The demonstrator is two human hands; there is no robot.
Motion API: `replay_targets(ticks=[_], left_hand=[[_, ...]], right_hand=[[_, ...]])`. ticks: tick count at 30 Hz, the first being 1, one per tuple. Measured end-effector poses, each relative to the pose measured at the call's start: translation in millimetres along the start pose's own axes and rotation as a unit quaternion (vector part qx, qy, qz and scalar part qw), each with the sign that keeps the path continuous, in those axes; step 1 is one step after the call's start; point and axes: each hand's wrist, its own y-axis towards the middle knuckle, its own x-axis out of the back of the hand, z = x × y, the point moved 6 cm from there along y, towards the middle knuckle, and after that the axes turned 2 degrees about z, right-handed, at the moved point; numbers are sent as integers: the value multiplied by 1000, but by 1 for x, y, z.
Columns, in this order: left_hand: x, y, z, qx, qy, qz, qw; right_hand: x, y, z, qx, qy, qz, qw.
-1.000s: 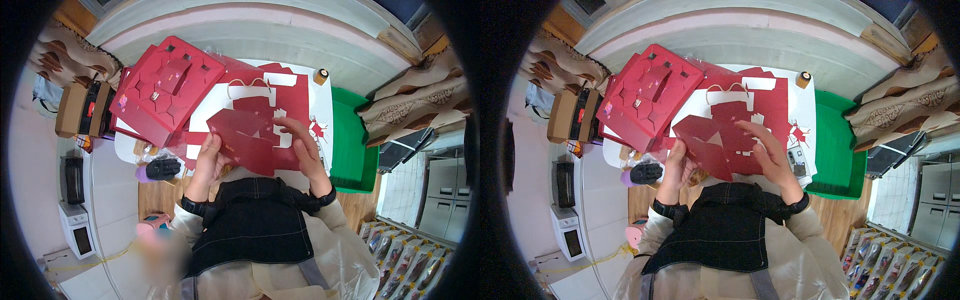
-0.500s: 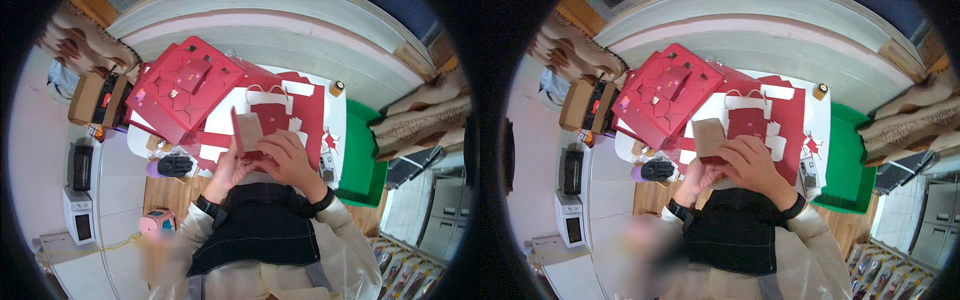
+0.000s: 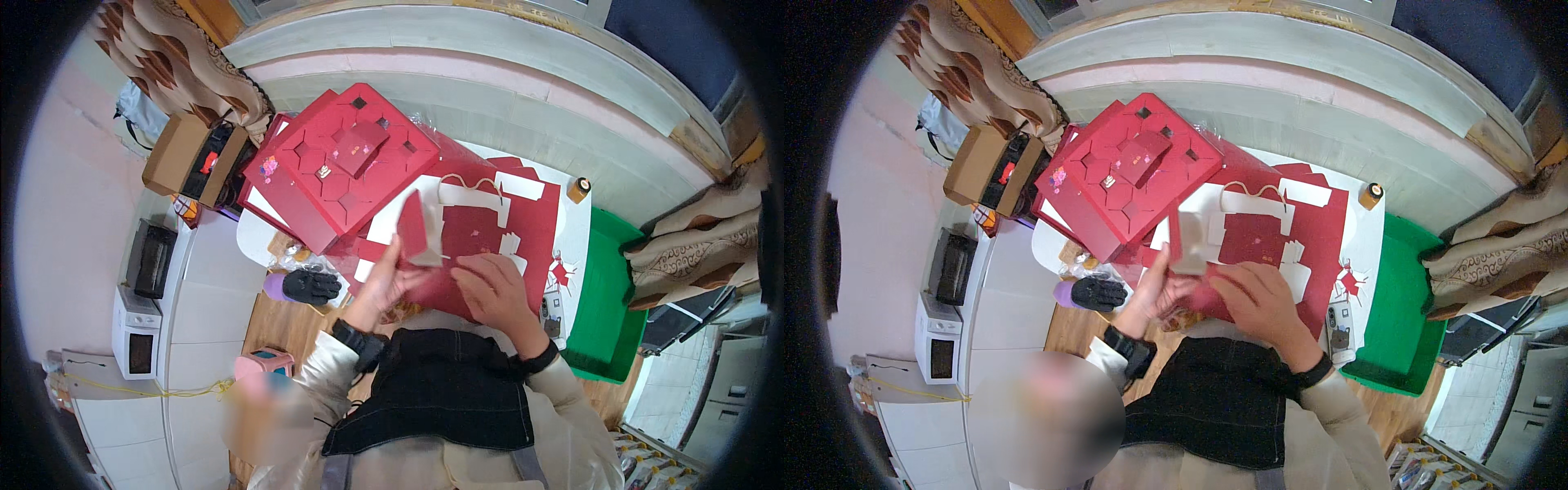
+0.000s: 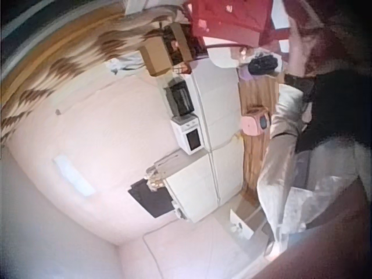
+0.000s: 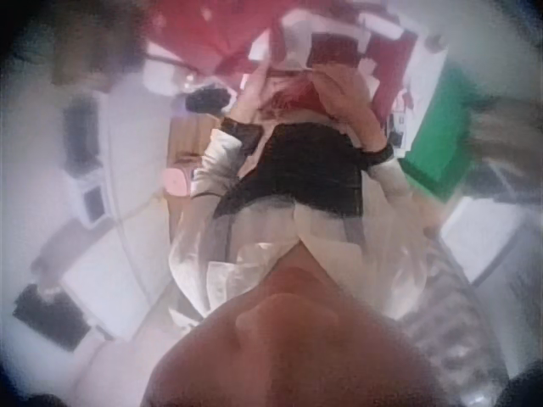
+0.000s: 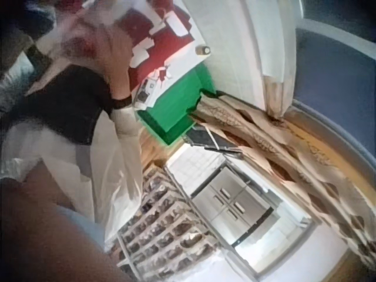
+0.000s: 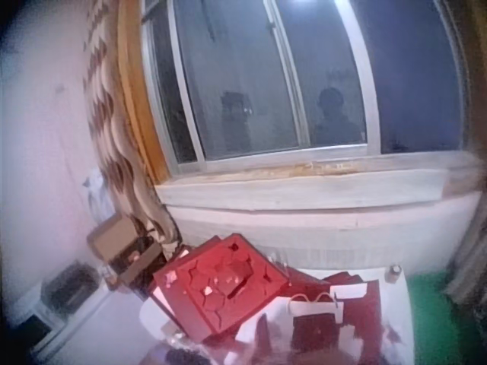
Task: The person assembles red paper gift boxes by punching out pre-cut shapes and folding the flat sheets into 3D structures. They handle multiple sheets, fold flaps, and stack the finished boxes on the table.
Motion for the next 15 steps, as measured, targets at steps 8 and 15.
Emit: replay_targets(ticks=[8,15], left_hand=[[107,43,-182,-180,119,-164,963],[145,88,-266,-198,-6,-183,963]], right_hand=[[22,-114,-64,-219,-8,94,971],[37,-138,-70,-278,-48,96,955]])
